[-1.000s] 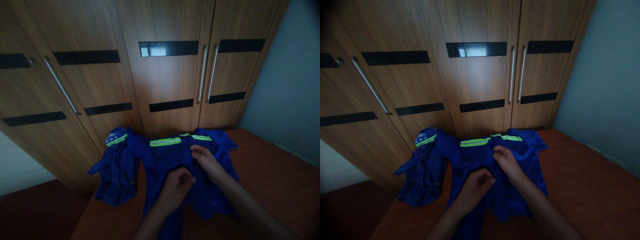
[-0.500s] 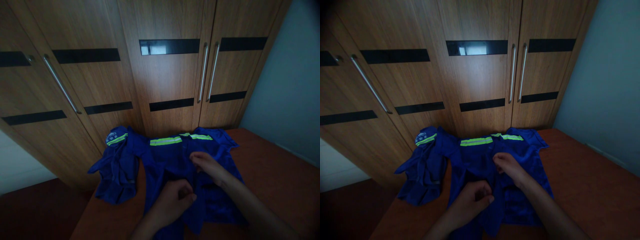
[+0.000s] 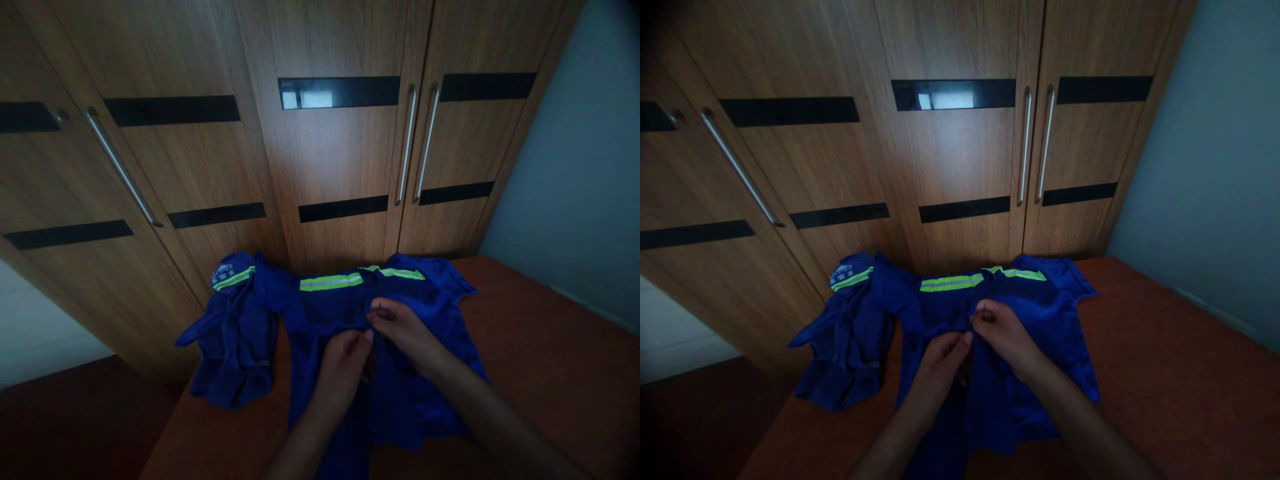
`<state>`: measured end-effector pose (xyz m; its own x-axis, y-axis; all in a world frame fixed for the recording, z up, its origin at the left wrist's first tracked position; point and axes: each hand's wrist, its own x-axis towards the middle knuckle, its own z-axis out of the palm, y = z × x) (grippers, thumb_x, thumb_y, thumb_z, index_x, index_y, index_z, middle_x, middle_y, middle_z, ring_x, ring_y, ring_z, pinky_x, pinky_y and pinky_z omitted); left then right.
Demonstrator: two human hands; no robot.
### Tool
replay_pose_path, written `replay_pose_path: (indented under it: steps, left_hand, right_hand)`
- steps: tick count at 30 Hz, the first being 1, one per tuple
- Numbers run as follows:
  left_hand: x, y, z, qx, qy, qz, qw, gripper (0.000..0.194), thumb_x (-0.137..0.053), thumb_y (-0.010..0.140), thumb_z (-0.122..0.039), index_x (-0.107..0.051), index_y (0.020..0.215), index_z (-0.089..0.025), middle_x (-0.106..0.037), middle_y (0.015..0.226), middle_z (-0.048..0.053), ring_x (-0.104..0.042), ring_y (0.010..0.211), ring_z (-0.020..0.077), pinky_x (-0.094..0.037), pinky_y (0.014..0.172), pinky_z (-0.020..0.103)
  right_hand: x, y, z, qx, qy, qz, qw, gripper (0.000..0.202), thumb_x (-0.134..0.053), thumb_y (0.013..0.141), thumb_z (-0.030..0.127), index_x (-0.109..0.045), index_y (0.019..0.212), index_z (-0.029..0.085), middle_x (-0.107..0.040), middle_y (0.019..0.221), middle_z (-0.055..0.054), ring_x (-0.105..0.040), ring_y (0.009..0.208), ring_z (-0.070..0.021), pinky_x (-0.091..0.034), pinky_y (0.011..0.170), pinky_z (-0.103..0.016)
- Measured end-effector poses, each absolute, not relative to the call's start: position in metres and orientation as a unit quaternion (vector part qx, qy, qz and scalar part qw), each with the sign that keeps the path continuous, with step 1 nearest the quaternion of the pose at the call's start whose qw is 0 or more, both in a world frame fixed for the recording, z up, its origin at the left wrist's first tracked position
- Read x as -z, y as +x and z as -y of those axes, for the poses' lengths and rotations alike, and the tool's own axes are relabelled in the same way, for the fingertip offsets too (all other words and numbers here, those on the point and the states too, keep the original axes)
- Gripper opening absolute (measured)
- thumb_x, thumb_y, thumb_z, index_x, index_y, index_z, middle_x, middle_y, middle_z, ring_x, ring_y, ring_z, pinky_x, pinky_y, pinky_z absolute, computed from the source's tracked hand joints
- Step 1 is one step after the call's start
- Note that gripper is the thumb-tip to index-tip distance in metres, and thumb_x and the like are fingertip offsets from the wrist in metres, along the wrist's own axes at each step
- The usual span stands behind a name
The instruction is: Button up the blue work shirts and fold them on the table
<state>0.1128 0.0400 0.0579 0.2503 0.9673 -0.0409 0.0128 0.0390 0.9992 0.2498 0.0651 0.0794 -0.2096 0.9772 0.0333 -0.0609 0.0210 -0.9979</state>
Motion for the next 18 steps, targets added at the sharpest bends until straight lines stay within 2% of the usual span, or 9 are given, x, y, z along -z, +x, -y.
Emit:
replay_pose_path:
  steps: [7,12,15,18]
  left_hand:
    - [-0.055,0.114,-0.04,-0.409,0.565,-0.464,0.546,0.029,-0.052,0.081,-0.04,-0.055,0.065,-0.016,-0.053,0.054,-0.001,-0.051,0.049,0.0113,-0.036,0.047,0.021]
    - [-0.057,0.112,-0.036,-0.415,0.582,-0.453,0.533,0.033,-0.052,0.082,-0.045,-0.054,0.065,-0.017,-0.052,0.057,-0.002,-0.05,0.053,0.0116,-0.037,0.05,0.022]
    - [-0.058,0.111,-0.033,-0.409,0.606,-0.474,0.491,0.03,-0.054,0.082,-0.039,-0.051,0.061,-0.018,-0.048,0.054,-0.004,-0.047,0.051,0.0108,-0.031,0.048,0.021]
    - [-0.06,0.109,-0.032,-0.414,0.608,-0.47,0.487,0.029,-0.055,0.082,-0.037,-0.051,0.06,-0.018,-0.047,0.052,-0.004,-0.044,0.049,0.01,-0.029,0.047,0.021]
  right_hand:
    - [-0.072,0.249,-0.072,-0.457,-0.452,0.609,0.465,0.019,-0.057,0.072,0.032,-0.046,0.063,0.02,-0.046,0.055,0.006,-0.045,0.054,-0.0104,-0.033,0.052,-0.023]
    - [-0.066,0.246,-0.075,-0.411,-0.473,0.617,0.477,0.015,-0.055,0.071,0.029,-0.047,0.062,0.021,-0.047,0.054,0.006,-0.046,0.054,-0.0111,-0.033,0.052,-0.023]
    - [-0.065,0.244,-0.075,-0.393,-0.485,0.615,0.481,0.015,-0.055,0.07,0.028,-0.047,0.06,0.021,-0.047,0.054,0.006,-0.046,0.054,-0.0113,-0.033,0.052,-0.023]
    - [-0.066,0.245,-0.075,-0.425,-0.472,0.598,0.489,0.015,-0.057,0.069,0.028,-0.047,0.061,0.02,-0.047,0.054,0.006,-0.046,0.054,-0.0108,-0.034,0.053,-0.023]
